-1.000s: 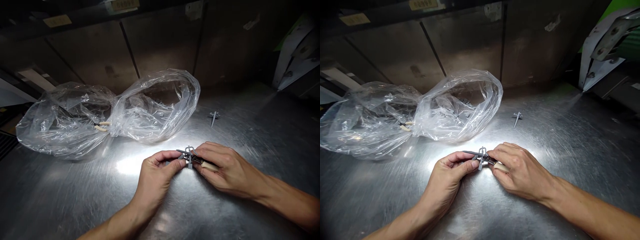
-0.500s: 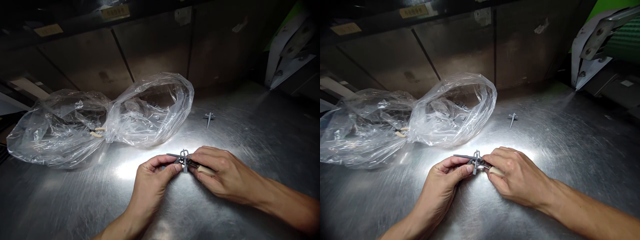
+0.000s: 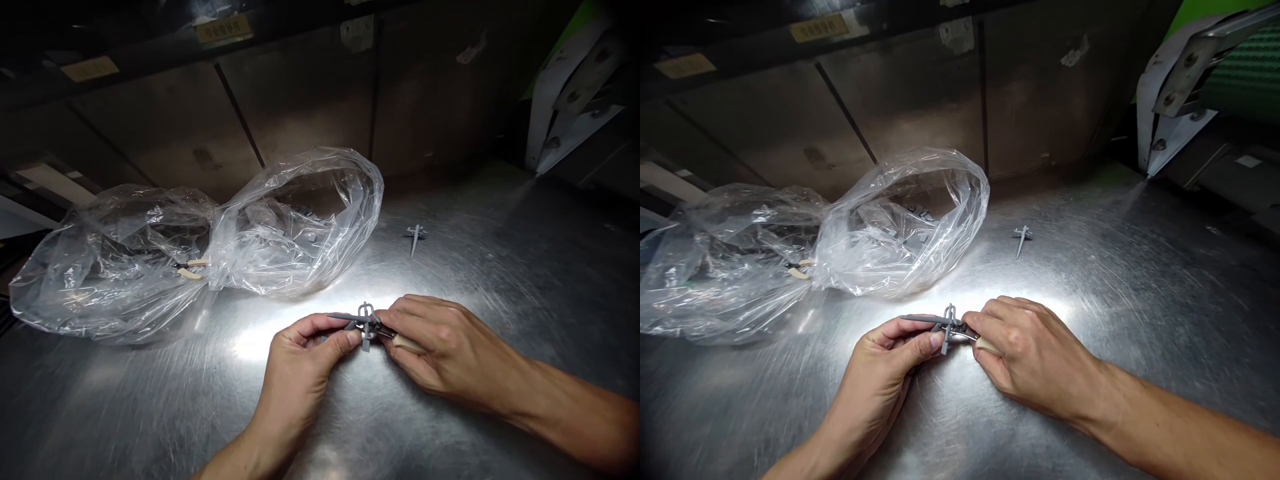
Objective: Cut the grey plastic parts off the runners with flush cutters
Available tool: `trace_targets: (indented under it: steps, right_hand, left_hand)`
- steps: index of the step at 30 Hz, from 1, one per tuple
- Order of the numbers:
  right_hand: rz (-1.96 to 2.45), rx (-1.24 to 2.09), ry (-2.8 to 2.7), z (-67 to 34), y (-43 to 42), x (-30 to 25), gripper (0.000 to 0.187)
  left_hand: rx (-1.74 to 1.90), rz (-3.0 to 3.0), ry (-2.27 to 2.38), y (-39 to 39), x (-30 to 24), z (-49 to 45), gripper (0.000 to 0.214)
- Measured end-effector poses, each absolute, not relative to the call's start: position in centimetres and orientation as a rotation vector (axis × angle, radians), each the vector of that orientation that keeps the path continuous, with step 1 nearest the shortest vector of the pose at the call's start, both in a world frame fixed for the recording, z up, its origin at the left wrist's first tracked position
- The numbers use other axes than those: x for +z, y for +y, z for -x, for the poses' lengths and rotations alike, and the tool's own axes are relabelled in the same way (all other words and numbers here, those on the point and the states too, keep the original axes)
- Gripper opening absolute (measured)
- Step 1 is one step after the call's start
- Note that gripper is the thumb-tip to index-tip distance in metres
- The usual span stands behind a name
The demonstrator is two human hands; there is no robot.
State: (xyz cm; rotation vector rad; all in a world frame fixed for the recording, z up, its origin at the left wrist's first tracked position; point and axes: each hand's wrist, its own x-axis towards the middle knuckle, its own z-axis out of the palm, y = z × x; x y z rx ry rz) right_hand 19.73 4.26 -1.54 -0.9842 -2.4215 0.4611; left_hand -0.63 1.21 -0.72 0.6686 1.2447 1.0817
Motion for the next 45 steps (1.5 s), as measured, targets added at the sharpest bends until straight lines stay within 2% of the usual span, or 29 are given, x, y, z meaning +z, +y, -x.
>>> trace_targets:
  steps: [4, 13, 21, 28, 45]
  right_hand:
    - [0.957, 0.414, -2.435, -19.8, 4.3, -1.6, 0.018]
    - [0.985, 0.658, -2.310, -19.8, 4.7, -1.2, 0.020]
    - [1.087, 0.629, -2.309, -19.8, 5.1, -1.2, 0.018]
    - [1.131, 0.526, -2.324, -20.0, 5.3, -1.5, 0.026]
    - [1.027, 0.323, -2.363, -19.7, 5.1, -1.4, 0.029]
  left_hand:
    - [1.084, -0.680, 1.253, 1.2, -0.8, 0.7, 0.019]
    - [1.082, -0.610, 1.230, 1.3, -0.9, 0.7, 0.028]
    - [1.099, -0.604, 1.197, 1.3, -0.6, 0.7, 0.022]
    - [1.092, -0.619, 1.193, 1.4, -0.7, 0.7, 0.020]
    - [0.995, -0.734, 1.157, 1.6, -0.5, 0.9, 0.022]
